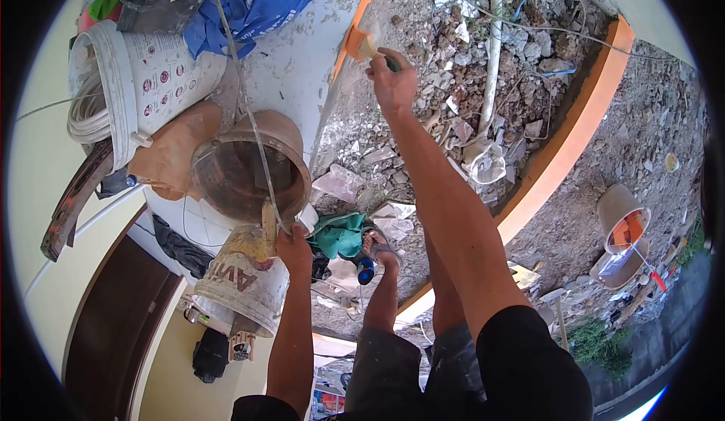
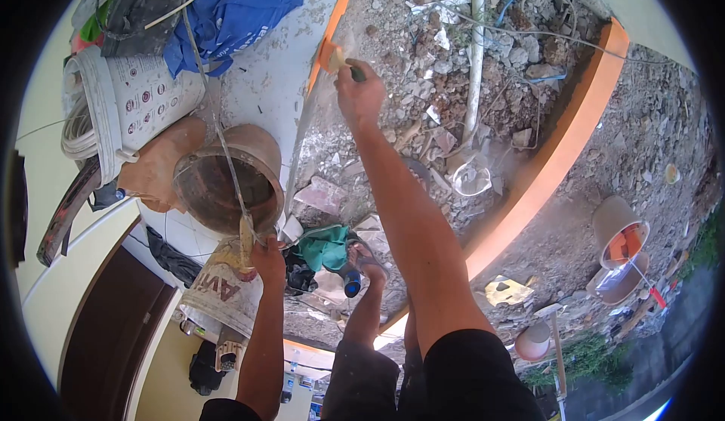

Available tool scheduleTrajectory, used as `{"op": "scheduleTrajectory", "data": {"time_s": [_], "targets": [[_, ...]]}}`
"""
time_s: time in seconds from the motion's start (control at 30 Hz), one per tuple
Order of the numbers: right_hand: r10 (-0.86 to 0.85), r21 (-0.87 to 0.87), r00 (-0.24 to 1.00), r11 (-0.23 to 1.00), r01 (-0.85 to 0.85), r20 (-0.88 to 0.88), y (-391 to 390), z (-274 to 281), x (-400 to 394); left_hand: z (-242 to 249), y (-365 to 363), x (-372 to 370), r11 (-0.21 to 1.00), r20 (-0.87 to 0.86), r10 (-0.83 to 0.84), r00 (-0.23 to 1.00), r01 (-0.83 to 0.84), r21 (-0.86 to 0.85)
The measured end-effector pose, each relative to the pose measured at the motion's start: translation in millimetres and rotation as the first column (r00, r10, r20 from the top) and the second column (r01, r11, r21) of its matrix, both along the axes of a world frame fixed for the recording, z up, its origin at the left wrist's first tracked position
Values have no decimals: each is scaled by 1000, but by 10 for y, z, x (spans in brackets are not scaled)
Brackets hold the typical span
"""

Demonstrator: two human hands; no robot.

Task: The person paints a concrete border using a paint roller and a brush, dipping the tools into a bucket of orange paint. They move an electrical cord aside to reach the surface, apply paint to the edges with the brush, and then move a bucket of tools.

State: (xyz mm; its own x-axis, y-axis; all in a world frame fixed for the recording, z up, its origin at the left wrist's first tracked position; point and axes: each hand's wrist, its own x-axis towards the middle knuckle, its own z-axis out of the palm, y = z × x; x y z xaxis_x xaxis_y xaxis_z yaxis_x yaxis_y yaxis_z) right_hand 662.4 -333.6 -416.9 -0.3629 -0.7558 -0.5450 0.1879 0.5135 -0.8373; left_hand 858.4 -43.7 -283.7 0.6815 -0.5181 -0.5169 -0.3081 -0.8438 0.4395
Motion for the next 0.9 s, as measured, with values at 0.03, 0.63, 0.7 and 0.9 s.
{"op": "scheduleTrajectory", "data": {"time_s": [0.03,0.63,0.7,0.9], "targets": [[46,10,999,999,-46,-26,92,-21,71,-6,-14,7,1000,-1,-4,1000,4,1],[-102,-103,988,991,90,-115,-346,-272,-99,12,-32,189,999,97,-33,995,35,-18],[-129,-118,992,985,128,1,-170,-230,-72,-8,-4,219,998,108,-60,992,59,14],[248,127,969,961,-244,-14,1106,-138,338,-26,5,244,999,70,-39,997,39,-5]]}}
